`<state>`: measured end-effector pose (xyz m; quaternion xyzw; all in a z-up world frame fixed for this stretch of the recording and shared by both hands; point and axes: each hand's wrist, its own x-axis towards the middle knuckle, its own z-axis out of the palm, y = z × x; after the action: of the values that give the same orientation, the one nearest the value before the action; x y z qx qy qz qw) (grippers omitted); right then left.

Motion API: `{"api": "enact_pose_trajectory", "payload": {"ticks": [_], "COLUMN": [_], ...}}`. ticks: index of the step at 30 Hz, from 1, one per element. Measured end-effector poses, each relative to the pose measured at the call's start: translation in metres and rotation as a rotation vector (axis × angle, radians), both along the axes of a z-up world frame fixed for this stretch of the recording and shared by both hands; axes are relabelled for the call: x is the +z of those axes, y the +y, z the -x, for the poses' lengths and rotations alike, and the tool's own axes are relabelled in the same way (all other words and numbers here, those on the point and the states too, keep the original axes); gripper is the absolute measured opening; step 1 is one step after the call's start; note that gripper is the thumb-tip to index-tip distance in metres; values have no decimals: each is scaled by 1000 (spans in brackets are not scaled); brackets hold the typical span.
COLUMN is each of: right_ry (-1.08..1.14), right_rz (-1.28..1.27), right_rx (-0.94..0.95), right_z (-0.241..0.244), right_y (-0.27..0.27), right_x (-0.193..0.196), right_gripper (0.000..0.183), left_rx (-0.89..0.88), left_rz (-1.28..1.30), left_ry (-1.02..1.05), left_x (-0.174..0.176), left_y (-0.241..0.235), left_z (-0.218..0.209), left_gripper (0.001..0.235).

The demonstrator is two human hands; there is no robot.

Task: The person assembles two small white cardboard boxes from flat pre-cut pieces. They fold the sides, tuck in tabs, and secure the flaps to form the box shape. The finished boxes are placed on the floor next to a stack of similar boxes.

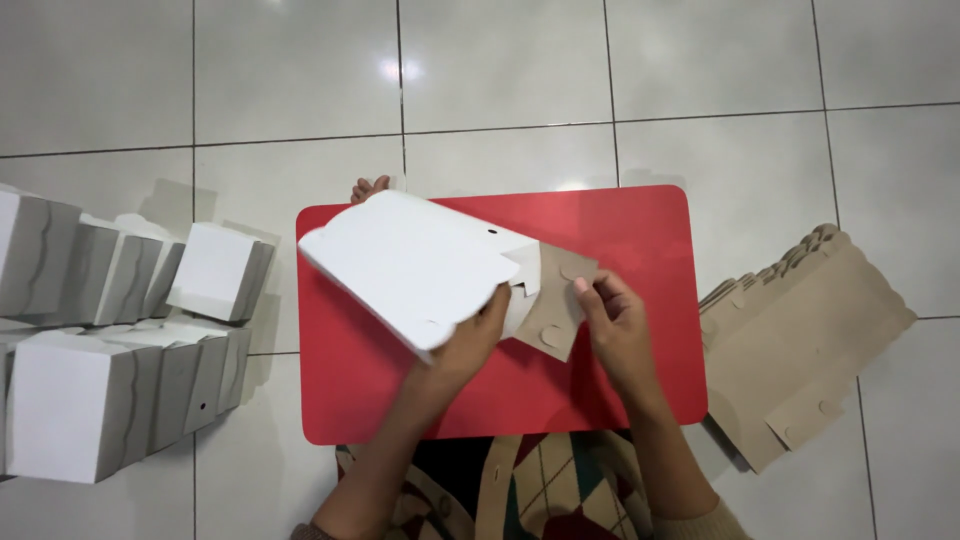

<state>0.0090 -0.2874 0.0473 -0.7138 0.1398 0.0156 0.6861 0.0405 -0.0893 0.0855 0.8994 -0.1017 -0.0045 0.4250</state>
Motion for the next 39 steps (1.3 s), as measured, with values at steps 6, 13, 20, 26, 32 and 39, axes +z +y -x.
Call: {"api": "enact_pose_trajectory", "payload": {"ticks": [6,13,20,26,32,39], "right_ry": [-295,-444,-523,-554,-555,-571], "right_rz": [173,225,369,395,385,423], "right_rx": [-13,-37,-77,-87,-89,-79], "right_z": [-4,-12,-21,-23,-23,-25], "right_y": [4,33,51,57,59,62], "right_x": [19,31,34,32,31,35], "right_gripper": [11,9,11,13,13,15], "left_rx": [65,154,90,59,105,81], "left_rz": [-15,2,-145,-582,-103,-73], "left_ry": [-210,-371,-504,-760,-384,-298], "left_x": [25,7,17,-17,-38,-29], "left_y": [-3,-16,-13,-11,-17,-17], "left_z": [-3,-3,8,10,7,3], "left_gripper": [28,33,21,13,23,28]}}
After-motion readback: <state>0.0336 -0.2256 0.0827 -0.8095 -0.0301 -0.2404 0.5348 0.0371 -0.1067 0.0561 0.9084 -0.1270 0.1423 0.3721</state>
